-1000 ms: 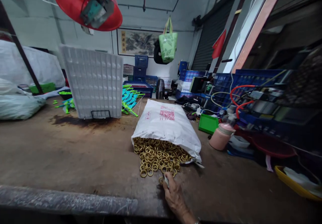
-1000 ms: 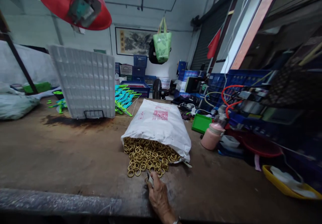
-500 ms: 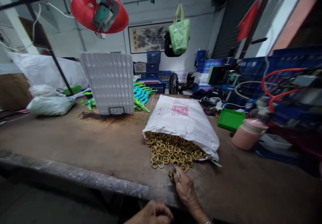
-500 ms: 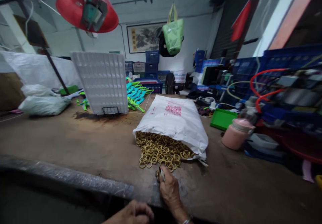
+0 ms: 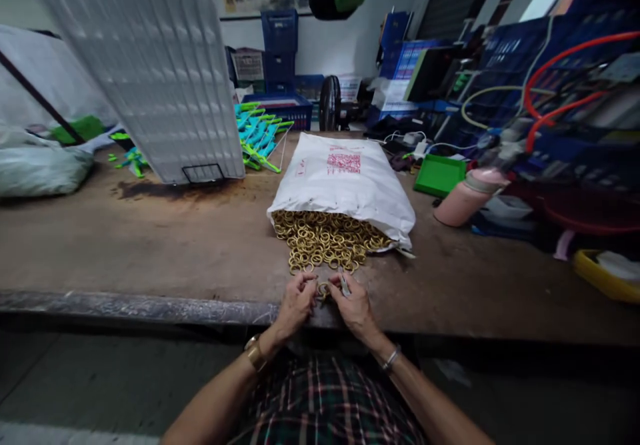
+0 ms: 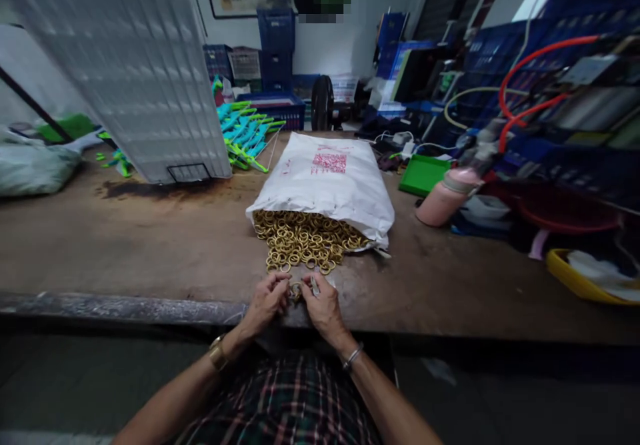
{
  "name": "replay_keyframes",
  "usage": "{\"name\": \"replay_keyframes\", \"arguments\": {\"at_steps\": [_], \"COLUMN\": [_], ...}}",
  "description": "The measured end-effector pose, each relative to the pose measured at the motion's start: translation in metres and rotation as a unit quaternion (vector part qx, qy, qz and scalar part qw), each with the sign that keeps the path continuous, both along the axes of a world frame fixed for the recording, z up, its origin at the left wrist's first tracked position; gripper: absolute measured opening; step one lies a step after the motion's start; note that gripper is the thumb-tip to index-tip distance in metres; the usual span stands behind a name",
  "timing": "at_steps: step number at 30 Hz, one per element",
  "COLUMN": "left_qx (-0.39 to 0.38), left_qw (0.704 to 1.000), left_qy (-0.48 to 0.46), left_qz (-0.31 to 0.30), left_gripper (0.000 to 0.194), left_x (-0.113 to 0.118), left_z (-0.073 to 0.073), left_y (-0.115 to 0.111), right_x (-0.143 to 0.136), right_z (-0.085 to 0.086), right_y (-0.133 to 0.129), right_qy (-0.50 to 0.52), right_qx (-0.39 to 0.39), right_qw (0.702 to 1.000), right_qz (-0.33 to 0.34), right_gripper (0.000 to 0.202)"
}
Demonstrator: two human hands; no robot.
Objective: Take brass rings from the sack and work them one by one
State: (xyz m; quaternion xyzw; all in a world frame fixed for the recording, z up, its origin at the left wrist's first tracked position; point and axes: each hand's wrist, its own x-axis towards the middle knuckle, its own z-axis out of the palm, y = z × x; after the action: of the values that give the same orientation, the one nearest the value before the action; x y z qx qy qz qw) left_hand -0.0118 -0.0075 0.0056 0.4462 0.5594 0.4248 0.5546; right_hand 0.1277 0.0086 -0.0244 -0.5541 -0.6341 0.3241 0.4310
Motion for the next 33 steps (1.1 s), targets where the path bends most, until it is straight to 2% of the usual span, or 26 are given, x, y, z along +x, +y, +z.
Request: {"name": "replay_keyframes", "arguments": {"at_steps": [5, 9, 11, 16, 21, 23, 27, 33], "left_qx": [-0.013, -0.023, 0.004, 0.129, 0.173, 0.156, 0.052, -0.057], "left_qw": [0.999, 1.0, 1.0, 0.986, 0.978, 0.982, 0.996, 0.989], "left_qy": [-0.008, 0.002, 0.025, 0.101, 0.117, 0.106, 0.044, -0.083], "left_qz": [-0.03, -0.021, -0.01, 0.01, 0.006, -0.005, -0.049, -0.11], "left_gripper": [0.027, 0.022, 0.019, 0.016, 0.012, 0.014, 0.022, 0.034], "left_x": [0.001, 0.001, 0.002, 0.006, 0.008, 0.008, 0.007, 0.0], "left_z": [0.003, -0.001, -0.005, -0.01, -0.009, -0.008, -0.006, -0.002], "left_y": [0.003, 0.003, 0.002, 0.0, 0.0, 0.001, 0.004, 0.007], "right_x": [-0.005, -0.008, -0.008, -0.007, -0.007, -0.006, -0.006, -0.005], "right_z": [-0.004, -0.002, 0.002, 0.014, 0.018, 0.016, 0.012, 0.015], "right_y": [0.0, 0.002, 0.002, 0.005, 0.01, 0.011, 0.011, 0.013], "right_qy": [0.038, 0.04, 0.019, -0.048, -0.015, 0.003, -0.005, -0.014], "right_qx": [-0.023, -0.034, -0.037, -0.08, -0.136, -0.144, -0.118, -0.136], "right_qw": [0.999, 0.999, 0.999, 0.994, 0.987, 0.986, 0.991, 0.988], "right_qz": [-0.003, 0.004, 0.01, 0.047, 0.084, 0.078, 0.063, 0.075], "right_gripper": [0.016, 0.018, 0.018, 0.027, 0.031, 0.029, 0.028, 0.028]}}
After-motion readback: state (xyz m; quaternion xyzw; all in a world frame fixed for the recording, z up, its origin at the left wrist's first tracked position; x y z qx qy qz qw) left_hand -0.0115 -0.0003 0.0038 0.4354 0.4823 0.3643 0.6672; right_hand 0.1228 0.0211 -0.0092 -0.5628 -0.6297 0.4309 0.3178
